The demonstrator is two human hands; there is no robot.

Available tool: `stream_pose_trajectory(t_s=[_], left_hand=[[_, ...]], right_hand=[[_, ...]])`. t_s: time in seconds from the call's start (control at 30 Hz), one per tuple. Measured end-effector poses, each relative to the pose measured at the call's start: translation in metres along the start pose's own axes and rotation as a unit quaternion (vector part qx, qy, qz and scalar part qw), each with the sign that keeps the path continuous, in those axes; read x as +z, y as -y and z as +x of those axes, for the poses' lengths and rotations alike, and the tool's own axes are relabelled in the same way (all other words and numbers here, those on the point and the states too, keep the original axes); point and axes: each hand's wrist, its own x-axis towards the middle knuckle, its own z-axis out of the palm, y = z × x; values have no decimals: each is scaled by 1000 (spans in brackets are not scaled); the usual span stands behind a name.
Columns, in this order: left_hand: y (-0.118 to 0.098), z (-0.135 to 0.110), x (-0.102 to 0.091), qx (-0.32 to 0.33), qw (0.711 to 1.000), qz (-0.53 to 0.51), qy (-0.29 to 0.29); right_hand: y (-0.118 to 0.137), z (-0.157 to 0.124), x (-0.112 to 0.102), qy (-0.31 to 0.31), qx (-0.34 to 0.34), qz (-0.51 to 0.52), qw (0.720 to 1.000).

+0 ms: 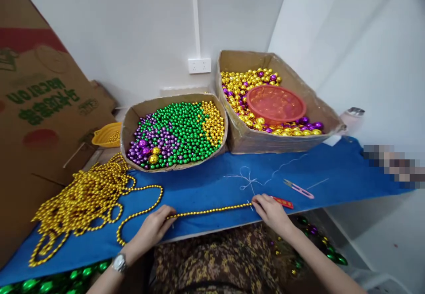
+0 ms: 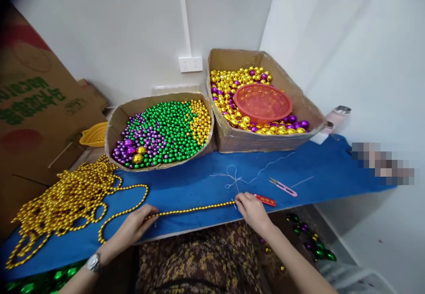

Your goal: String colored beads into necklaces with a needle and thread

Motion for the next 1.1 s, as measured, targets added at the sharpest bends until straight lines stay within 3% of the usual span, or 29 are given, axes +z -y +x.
stream_pose_trajectory(t_s=[0.57, 0.83, 1.1], left_hand=[[-1, -14, -2, -22, 999, -42, 9], [2, -18, -1, -53, 998, -24, 14], [4, -18, 5, -31, 999, 29, 12]], right_hand=[[-5, -4, 4, 39, 23, 38, 998], [-17, -5, 11, 40, 14, 64, 997], [-20, -5, 14, 49, 25, 51, 997]])
